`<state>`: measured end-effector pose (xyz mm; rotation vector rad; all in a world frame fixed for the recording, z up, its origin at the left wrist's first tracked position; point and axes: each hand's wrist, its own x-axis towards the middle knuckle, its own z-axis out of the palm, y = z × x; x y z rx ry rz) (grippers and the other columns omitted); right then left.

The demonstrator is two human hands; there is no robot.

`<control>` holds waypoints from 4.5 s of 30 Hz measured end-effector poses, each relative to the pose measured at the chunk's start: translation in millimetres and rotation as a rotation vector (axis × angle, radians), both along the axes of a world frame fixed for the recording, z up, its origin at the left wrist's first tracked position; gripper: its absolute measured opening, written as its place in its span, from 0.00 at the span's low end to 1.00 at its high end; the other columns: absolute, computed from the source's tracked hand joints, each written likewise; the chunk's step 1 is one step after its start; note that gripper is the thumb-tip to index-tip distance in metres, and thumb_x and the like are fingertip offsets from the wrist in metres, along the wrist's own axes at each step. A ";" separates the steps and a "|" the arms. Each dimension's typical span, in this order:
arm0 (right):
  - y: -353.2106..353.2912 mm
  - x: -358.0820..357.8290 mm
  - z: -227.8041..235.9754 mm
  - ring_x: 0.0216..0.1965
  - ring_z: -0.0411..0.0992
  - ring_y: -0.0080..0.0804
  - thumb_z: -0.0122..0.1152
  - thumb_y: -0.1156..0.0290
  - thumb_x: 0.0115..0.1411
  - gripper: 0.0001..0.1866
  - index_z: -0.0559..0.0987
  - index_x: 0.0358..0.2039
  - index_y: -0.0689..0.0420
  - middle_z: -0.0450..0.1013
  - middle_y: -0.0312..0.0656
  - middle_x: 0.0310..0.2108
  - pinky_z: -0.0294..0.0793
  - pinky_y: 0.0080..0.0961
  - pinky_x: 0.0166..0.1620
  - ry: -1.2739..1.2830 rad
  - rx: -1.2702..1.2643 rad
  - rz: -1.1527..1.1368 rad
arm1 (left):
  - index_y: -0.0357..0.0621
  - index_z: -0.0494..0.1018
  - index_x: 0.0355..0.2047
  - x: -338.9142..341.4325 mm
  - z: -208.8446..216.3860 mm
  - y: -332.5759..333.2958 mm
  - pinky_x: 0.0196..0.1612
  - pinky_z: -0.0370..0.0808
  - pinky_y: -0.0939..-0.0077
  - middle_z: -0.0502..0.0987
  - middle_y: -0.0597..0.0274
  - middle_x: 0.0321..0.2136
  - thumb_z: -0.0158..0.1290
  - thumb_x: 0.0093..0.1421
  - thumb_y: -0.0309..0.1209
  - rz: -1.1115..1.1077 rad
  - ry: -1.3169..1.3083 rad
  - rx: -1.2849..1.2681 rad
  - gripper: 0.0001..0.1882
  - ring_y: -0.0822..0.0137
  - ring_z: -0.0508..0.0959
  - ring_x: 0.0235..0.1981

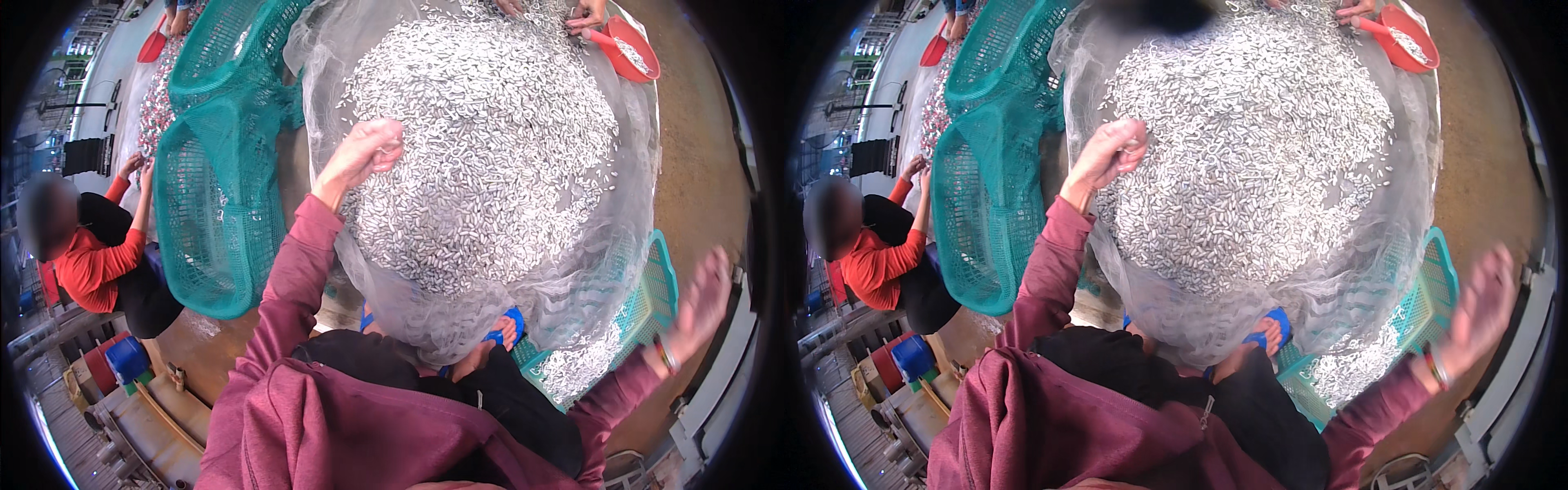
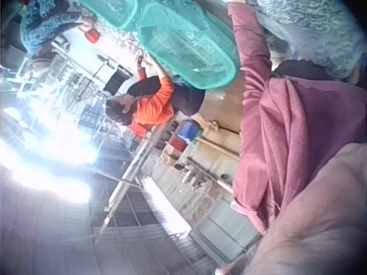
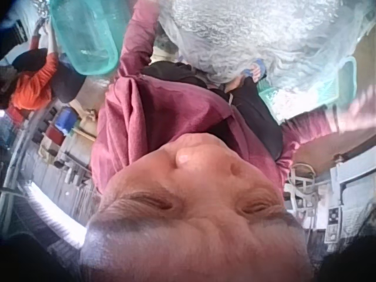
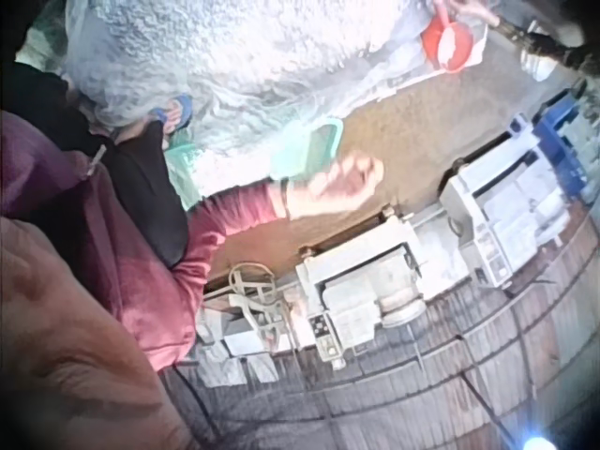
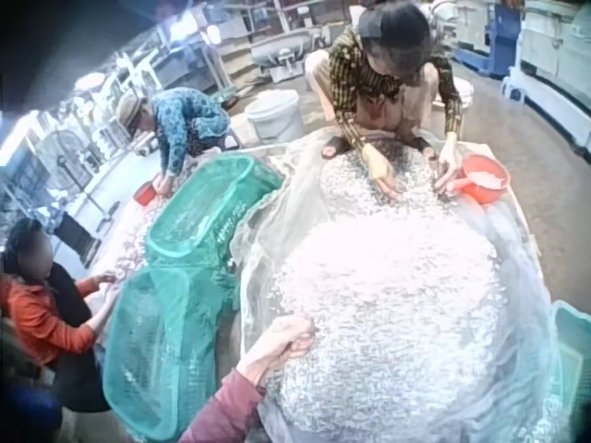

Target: The person sits on the floor and sorts small silver metal rings from a large pile on a plastic sheet. They pick up handfuls of rings, separate them, and place them into a green basket. Another person is visible in the background performing a similar task.

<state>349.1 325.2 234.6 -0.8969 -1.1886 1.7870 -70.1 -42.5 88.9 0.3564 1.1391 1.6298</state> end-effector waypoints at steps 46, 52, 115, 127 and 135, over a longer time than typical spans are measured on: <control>-104.5 -203.1 -223.4 0.20 0.69 0.27 0.63 0.62 0.57 0.16 0.75 0.22 0.63 0.71 0.39 0.17 0.70 0.28 0.29 -0.953 0.531 0.778 | 0.37 0.79 0.32 22.2 -58.9 72.6 0.29 0.72 0.67 0.76 0.57 0.20 0.63 0.52 0.39 -0.290 1.089 -0.444 0.16 0.66 0.76 0.24; -126.2 -197.1 -190.2 0.20 0.63 0.20 0.60 0.64 0.60 0.13 0.74 0.24 0.59 0.67 0.33 0.18 0.64 0.22 0.26 -0.674 0.406 0.961 | 0.38 0.79 0.30 38.8 -54.4 70.4 0.37 0.75 0.66 0.79 0.47 0.27 0.61 0.52 0.36 -0.530 1.294 -0.481 0.13 0.54 0.80 0.30; -144.3 -217.8 -118.5 0.21 0.56 0.11 0.69 0.76 0.50 0.03 0.83 0.27 0.59 0.62 0.24 0.17 0.55 0.14 0.23 -0.561 0.432 0.614 | 0.40 0.76 0.26 -4.6 20.1 31.8 0.33 0.69 0.70 0.72 0.60 0.22 0.62 0.51 0.39 -0.188 1.354 -0.562 0.14 0.66 0.72 0.26; -125.8 -207.7 -90.2 0.30 0.76 0.36 0.55 0.69 0.56 0.09 0.66 0.26 0.57 0.71 0.46 0.30 0.73 0.19 0.18 0.065 -0.327 0.907 | 0.43 0.76 0.32 -9.4 2.3 -1.9 0.21 0.56 0.87 0.67 0.76 0.20 0.56 0.62 0.38 -0.024 0.553 -0.399 0.11 0.85 0.62 0.21; -183.3 -239.1 -112.8 0.27 0.72 0.25 0.55 0.63 0.62 0.15 0.73 0.45 0.60 0.73 0.43 0.33 0.64 0.10 0.20 -0.109 -0.712 1.013 | 0.46 0.66 0.33 26.9 24.5 21.7 0.18 0.57 0.87 0.67 0.72 0.25 0.48 0.67 0.42 -0.052 -0.010 -0.104 0.14 0.82 0.64 0.21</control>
